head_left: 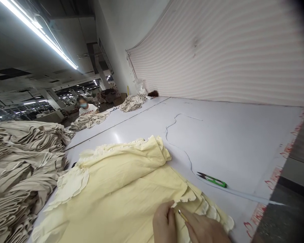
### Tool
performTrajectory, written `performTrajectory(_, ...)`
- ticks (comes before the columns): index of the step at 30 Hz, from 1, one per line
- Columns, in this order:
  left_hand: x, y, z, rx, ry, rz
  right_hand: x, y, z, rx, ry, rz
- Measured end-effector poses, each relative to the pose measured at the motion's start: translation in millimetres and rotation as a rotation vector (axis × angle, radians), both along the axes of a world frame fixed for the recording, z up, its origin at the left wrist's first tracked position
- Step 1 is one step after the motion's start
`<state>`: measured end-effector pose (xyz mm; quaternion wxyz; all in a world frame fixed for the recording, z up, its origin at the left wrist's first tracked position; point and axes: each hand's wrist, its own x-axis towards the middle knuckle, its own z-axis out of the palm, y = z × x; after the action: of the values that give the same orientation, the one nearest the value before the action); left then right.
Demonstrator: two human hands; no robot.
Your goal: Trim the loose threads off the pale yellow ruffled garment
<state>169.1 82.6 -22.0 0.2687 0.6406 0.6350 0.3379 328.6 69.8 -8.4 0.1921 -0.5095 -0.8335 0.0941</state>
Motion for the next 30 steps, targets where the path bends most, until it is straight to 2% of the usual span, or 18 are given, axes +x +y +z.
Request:
performTrajectory(3,12.9,-9.5,-9.5,0.093,0.288,0.008,-16.4,10.0,-3.3,-0.040,-0.194,-0.096)
performTrajectory(5,18.2,-11.5,-7.7,0.121,0.451,0.045,-12.6,13.6,1.1,-0.074,-0.224,-0.062)
performTrajectory(6,18.5,-10.0,-3.6,0.108,0.463,0.055,-6.1,13.9,5.5,-0.080,-0.206,-0.004)
performTrajectory(9,11.4,3.0,16.2,0.004,0.289,0.083,21.3,8.7,25.9,-0.110,-0.013,0.149)
performTrajectory(12,3.1,14.9,31.8,-0.056,0.192,0.121,35.9,1.4,48.0,-0.103,0.269,0.087)
performTrajectory(15,1.6,13.8,35.5,-0.065,0.122,0.109,28.6,0.1,55.6,-0.138,0.238,0.086)
performTrajectory(19,2.0,4.2,33.2,-0.090,-0.065,0.097,17.5,2.3,39.1,-0.172,0.133,0.023)
performTrajectory(21,2.1,1.2,29.1,-0.068,-0.073,0.075,14.4,2.3,27.6,-0.172,0.101,-0.005)
performTrajectory(23,3.8,-1.3,20.6,-0.002,0.002,0.049,8.2,2.8,18.2,-0.131,0.028,-0.039)
performTrajectory(27,13.2,-9.8,-0.8,0.095,0.349,-0.060,-9.5,9.5,7.6,-0.057,-0.157,-0.066)
performTrajectory(30,18.5,-13.8,0.0,0.072,0.417,-0.029,-4.7,13.9,7.6,-0.060,-0.171,0.031)
